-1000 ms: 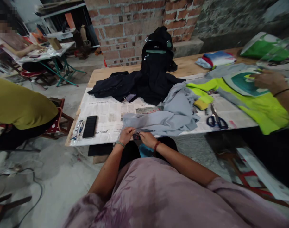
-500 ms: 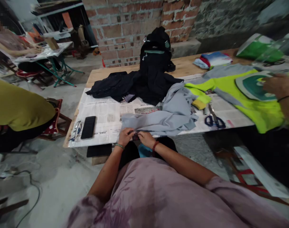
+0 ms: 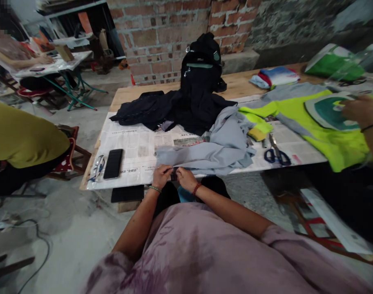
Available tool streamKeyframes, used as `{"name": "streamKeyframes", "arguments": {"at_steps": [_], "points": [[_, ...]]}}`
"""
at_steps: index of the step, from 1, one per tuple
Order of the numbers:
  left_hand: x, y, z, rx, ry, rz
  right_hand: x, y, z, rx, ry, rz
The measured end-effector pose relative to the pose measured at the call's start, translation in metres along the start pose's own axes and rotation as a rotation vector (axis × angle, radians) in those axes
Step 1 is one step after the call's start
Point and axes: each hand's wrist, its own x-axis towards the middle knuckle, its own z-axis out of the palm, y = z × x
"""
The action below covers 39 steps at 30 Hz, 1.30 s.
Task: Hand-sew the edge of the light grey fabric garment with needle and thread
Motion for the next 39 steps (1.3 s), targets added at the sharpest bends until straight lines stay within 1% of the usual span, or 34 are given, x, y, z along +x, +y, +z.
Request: {"name": "streamKeyframes", "arguments": {"at_steps": [7, 12, 16, 21, 25, 28, 33, 35, 39], "points": [[0.001, -0.001, -0.001, 0.054, -0.049, 0.028, 0.000, 0.003, 0.005, -0.014, 0.041, -0.010], [0.000, -0.002, 0.000, 0.106, -0.065, 0.079, -0.002, 0.004, 0.006, -0.020, 0.024, 0.004], [-0.001, 0.000, 0.000, 0.076, -0.030, 0.060, -0.002, 0.002, 0.000, -0.102, 0.008, -0.007], [-0.002, 0.001, -0.001, 0.050, -0.027, 0.049, -0.001, -0.002, -0.009, -0.202, -0.011, -0.031], [-0.001, -0.001, 0.000, 0.048, -0.032, 0.035, 0.000, -0.006, -0.009, -0.185, 0.022, -0.070], [0.000, -0.003, 0.001, 0.047, -0.027, 0.036, 0.002, -0.006, -0.004, -0.169, 0.055, -0.065], [0.001, -0.003, 0.001, 0.105, -0.080, 0.103, 0.012, -0.005, 0.004, -0.160, 0.083, -0.039], [0.000, -0.002, 0.001, 0.116, -0.067, 0.106, 0.015, -0.004, 0.005, -0.151, 0.086, -0.037], [-0.001, -0.003, 0.003, 0.103, 0.006, 0.060, 0.012, -0.004, 0.005, -0.099, 0.100, -0.011]]}}
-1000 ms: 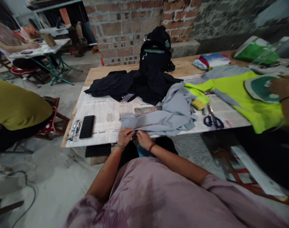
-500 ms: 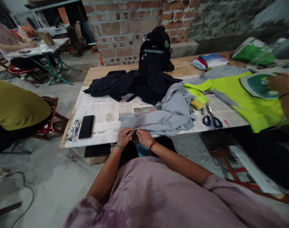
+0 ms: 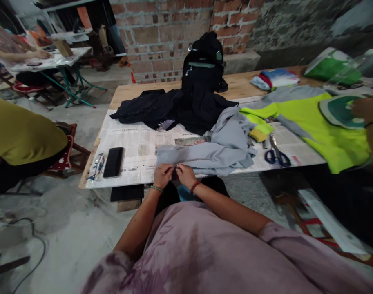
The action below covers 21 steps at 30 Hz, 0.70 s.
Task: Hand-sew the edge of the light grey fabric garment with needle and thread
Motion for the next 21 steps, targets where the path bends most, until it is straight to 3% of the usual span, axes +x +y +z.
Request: {"name": "streamKeyframes", "arguments": {"at_steps": [6, 14, 18, 21], "points": [[-0.001, -0.001, 0.000, -0.004, 0.008, -0.052, -0.007, 0.000, -0.001, 0.077, 0.004, 0.070], [0.001, 0.000, 0.000, 0.004, -0.030, 0.043, 0.002, -0.004, -0.003, 0.057, 0.020, 0.057], [0.000, 0.001, 0.001, 0.003, 0.000, 0.017, -0.012, -0.001, -0.028, 0.003, -0.080, -0.044], [-0.001, 0.001, 0.001, -0.009, 0.015, 0.021, -0.020, 0.002, -0.056, -0.069, 0.042, -0.155]]}}
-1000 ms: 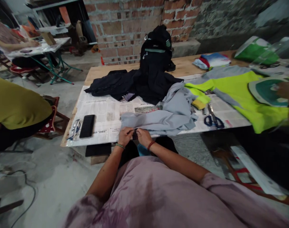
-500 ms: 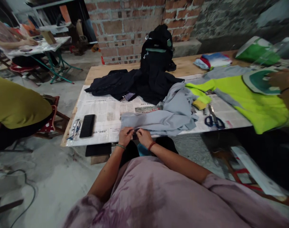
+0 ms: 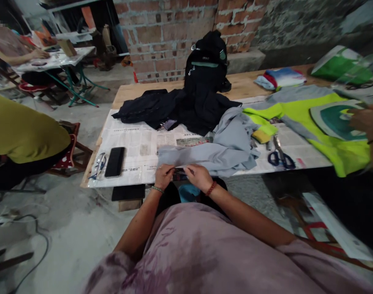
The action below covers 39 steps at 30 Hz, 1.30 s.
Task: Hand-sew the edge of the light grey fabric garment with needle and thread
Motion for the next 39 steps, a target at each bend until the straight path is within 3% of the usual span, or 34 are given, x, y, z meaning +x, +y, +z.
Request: {"name": "streamKeyframes", "arguments": {"at_steps": [2, 4, 10, 14, 26, 32, 39], "points": [[0.000, 0.000, -0.001, 0.000, 0.000, 0.009, 0.005, 0.001, -0.014, -0.019, 0.145, -0.040], [0.000, 0.001, -0.002, 0.003, -0.001, 0.014, 0.018, 0.001, -0.020, -0.049, 0.195, -0.053], [0.000, 0.000, -0.001, 0.008, 0.022, 0.035, 0.064, -0.002, 0.001, 0.019, -0.225, 0.104], [0.000, -0.003, 0.001, 0.031, 0.040, 0.051, 0.066, -0.001, 0.012, 0.131, -0.293, 0.123], [0.001, -0.003, 0.003, 0.077, 0.013, 0.050, 0.062, 0.007, 0.028, 0.525, -0.169, 0.326], [0.004, -0.001, 0.001, 0.101, -0.037, 0.054, 0.064, 0.003, 0.038, 0.646, -0.077, 0.501], [0.004, -0.003, 0.001, 0.122, -0.080, 0.120, 0.063, -0.002, 0.039, 0.687, -0.009, 0.570]]}}
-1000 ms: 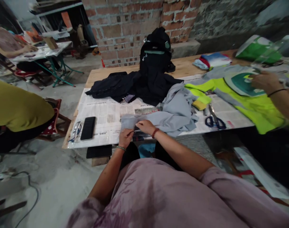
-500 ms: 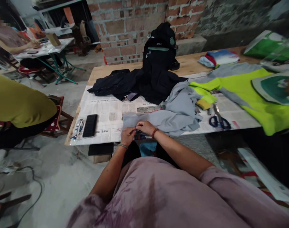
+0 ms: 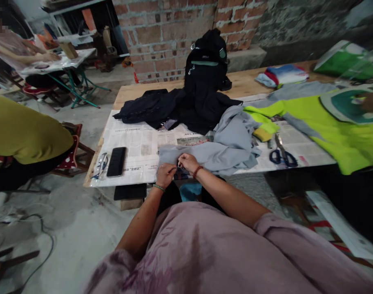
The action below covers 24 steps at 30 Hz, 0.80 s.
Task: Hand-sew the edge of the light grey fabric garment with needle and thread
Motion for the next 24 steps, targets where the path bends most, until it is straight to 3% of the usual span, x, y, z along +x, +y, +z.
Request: {"name": "streamKeyframes", "arguments": {"at_steps": [11, 20, 24], "points": [[-0.0008, 0.0004, -0.0003, -0.003, 0.005, 0.044, 0.0030, 0.0058, 0.0010, 0.016, 0.033, -0.007], [0.0000, 0.0038, -0.0030, -0.025, -0.001, -0.021, -0.0001, 0.0091, -0.0059, 0.026, -0.164, -0.064], [0.0009, 0.0046, -0.0030, -0.027, -0.007, -0.029, -0.0011, 0.0100, -0.0036, 0.040, -0.153, -0.058]]}}
